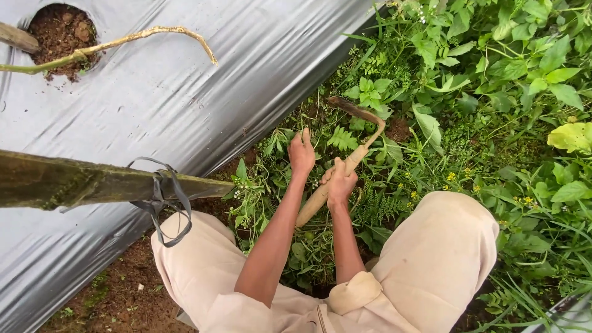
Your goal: Removing weeds from a narrow strip of soil between plastic mulch sheets using a hand hoe and manual pulling.
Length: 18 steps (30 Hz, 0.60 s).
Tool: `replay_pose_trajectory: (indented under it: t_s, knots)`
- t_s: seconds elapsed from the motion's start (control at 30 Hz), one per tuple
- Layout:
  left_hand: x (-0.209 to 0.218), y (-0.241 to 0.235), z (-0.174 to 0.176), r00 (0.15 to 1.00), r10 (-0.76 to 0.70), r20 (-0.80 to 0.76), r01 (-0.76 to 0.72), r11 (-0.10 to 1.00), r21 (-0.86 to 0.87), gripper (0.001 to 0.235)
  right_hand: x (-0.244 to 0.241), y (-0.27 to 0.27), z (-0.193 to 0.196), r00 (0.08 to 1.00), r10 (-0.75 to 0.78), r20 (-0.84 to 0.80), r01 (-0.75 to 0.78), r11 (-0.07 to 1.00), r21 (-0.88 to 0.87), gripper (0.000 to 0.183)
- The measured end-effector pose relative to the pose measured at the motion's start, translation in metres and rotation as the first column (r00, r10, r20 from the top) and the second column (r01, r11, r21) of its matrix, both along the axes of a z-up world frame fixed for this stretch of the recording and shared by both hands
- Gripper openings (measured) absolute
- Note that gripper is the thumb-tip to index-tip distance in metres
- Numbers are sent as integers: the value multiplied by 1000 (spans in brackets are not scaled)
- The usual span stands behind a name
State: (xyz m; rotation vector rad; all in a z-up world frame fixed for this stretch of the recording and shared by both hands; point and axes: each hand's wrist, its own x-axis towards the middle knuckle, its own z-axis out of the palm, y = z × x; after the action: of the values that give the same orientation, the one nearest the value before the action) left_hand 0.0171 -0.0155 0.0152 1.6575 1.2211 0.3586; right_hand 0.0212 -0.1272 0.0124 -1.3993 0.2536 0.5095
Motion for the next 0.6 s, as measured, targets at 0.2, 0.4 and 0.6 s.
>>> replay_pose_trajectory:
  t_s: [0.2, 0.4, 0.6]
  knots:
    - [-14, 2, -30, 999, -41, 9, 41, 995, -85, 62, -31, -14, 24, 987, 139, -85, -157, 950, -270, 25]
    - [-16, 9, -48, 994, -50, 95, 58, 994, -91, 57, -4, -3, 33, 995, 47, 86, -35, 990, -136, 31]
    - [-19, 2, -32, 998, -39, 41, 45, 986, -159, 63, -13, -12, 20, 988, 95, -120, -125, 952, -279, 17]
